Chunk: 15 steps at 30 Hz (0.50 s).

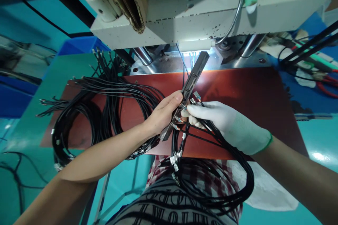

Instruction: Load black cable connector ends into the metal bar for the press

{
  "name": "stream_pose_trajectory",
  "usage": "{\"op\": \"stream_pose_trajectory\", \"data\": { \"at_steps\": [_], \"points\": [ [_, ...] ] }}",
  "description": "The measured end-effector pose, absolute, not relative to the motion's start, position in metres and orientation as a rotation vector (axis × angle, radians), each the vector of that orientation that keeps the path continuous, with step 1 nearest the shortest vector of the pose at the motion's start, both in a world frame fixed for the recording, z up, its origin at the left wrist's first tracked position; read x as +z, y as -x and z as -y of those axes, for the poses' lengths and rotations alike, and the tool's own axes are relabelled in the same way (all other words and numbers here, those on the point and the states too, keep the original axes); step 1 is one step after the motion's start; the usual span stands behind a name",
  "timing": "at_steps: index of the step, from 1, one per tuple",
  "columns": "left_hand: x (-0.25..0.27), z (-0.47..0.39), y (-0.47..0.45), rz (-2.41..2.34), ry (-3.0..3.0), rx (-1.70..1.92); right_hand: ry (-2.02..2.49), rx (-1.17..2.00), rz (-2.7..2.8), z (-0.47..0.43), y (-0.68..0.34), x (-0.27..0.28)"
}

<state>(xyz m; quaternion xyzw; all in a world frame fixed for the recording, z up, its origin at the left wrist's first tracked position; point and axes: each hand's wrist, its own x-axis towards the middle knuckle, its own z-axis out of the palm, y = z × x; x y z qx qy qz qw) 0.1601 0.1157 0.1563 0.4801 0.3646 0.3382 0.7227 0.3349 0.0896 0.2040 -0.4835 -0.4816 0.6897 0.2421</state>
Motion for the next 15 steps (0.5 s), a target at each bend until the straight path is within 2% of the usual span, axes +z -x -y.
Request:
{"op": "stream_pose_trajectory", "data": {
  "at_steps": [2,5,7,15],
  "points": [
    [0.158,-0.115,-0.16,-0.797,-1.046,0.745,1.391,1.743,1.44,-0.09,-0.334,0.205],
    [0.159,-0.115,-0.16,-0.8,-1.043,0.743,1.557,1.35,1.692,-0.09,-0.33,0.204],
    [0.159,-0.115,-0.16,-0.81,-1.049,0.756,1.556,1.231,1.793,-0.091,-0.327,0.202],
    [0.158,-0.115,-0.16,-0.847,-1.134,0.777,1.537,1.392,1.749,-0.092,-0.321,0.203]
  ]
}}
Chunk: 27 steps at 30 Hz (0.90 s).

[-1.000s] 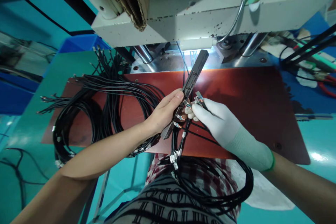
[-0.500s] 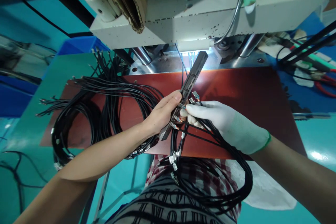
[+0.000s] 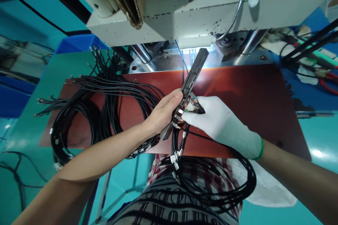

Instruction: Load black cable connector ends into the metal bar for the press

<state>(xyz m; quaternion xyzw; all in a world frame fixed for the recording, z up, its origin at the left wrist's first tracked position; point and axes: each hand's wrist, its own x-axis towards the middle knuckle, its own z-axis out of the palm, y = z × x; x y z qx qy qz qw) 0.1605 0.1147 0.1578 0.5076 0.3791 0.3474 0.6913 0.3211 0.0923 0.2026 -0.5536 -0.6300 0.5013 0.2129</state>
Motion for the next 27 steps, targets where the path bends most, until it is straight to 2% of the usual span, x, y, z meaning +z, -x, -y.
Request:
{"op": "stream_pose_trajectory", "data": {
  "at_steps": [4,7,27],
  "points": [
    [0.159,-0.113,-0.16,-0.864,-1.359,0.813,1.497,1.493,1.697,-0.09,-0.32,0.201],
    [0.16,-0.112,-0.159,-0.869,-1.446,0.817,1.533,1.417,1.717,-0.087,-0.32,0.198],
    [0.162,-0.112,-0.16,-0.803,-1.054,0.677,1.682,1.147,1.706,-0.074,-0.339,0.203]
  ]
}}
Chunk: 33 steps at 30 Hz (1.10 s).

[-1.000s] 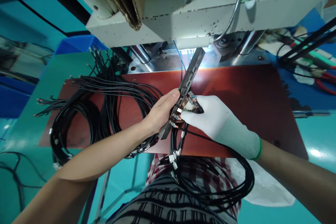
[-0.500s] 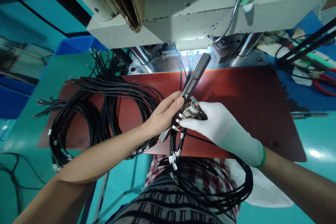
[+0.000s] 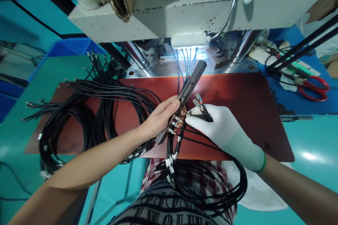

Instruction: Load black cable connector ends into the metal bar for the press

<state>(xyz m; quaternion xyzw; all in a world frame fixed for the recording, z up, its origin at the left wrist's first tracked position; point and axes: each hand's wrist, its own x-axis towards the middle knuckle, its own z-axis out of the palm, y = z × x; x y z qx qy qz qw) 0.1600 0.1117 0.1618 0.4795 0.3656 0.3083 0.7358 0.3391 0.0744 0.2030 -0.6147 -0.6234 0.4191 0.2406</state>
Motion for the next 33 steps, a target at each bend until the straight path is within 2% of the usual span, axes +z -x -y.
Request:
{"op": "stream_pose_trajectory", "data": {
  "at_steps": [8,16,27,33],
  "points": [
    [0.164,-0.112,-0.16,-0.718,-1.027,0.577,1.554,1.262,1.829,-0.083,-0.335,0.202],
    [0.164,-0.112,-0.158,-0.849,-1.643,0.682,1.558,1.181,1.846,-0.081,-0.329,0.198],
    [0.156,-0.116,-0.16,-0.763,-1.138,0.615,1.761,1.072,1.718,-0.08,-0.341,0.209],
    [0.159,-0.113,-0.16,-0.688,-0.966,0.636,1.702,1.161,1.679,-0.084,-0.348,0.209]
  ]
}}
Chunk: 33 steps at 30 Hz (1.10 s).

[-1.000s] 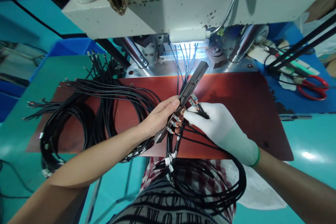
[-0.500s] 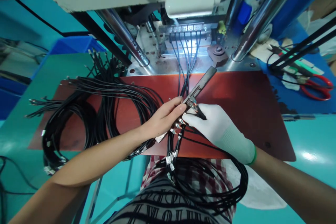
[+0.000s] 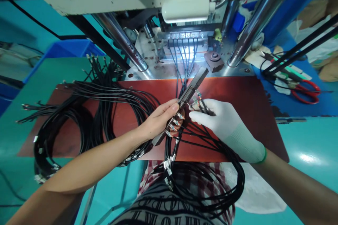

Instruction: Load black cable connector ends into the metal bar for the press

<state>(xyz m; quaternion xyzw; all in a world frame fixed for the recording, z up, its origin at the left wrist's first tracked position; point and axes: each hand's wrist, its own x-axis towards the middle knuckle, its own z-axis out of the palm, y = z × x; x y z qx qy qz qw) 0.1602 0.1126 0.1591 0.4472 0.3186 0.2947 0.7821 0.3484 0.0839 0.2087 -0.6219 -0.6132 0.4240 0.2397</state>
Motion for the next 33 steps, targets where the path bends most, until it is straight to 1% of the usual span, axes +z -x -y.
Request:
{"op": "stream_pose_trajectory", "data": {
  "at_steps": [3,7,12,16,19,23,27,30,33],
  "points": [
    [0.16,-0.112,-0.16,-0.681,-0.936,0.636,1.678,1.19,1.667,-0.085,-0.347,0.211],
    [0.163,-0.112,-0.16,-0.681,-0.898,0.612,1.73,1.114,1.665,-0.087,-0.344,0.214],
    [0.164,-0.111,-0.16,-0.69,-0.871,0.616,1.684,1.289,1.542,-0.092,-0.343,0.213],
    [0.16,-0.112,-0.159,-0.668,-0.93,0.602,1.748,1.162,1.578,-0.092,-0.34,0.214],
    [0.158,-0.115,-0.158,-0.702,-1.088,0.625,1.755,1.141,1.604,-0.091,-0.338,0.215],
    [0.161,-0.118,-0.157,-0.777,-1.444,0.684,1.731,1.118,1.652,-0.093,-0.342,0.209],
    [0.164,-0.119,-0.157,-0.792,-1.602,0.701,1.709,1.231,1.604,-0.095,-0.347,0.204],
    [0.163,-0.116,-0.157,-0.787,-1.402,0.629,1.659,1.366,1.584,-0.096,-0.348,0.207],
    [0.162,-0.114,-0.158,-0.736,-1.015,0.521,1.595,1.396,1.597,-0.098,-0.347,0.212]
  ]
}}
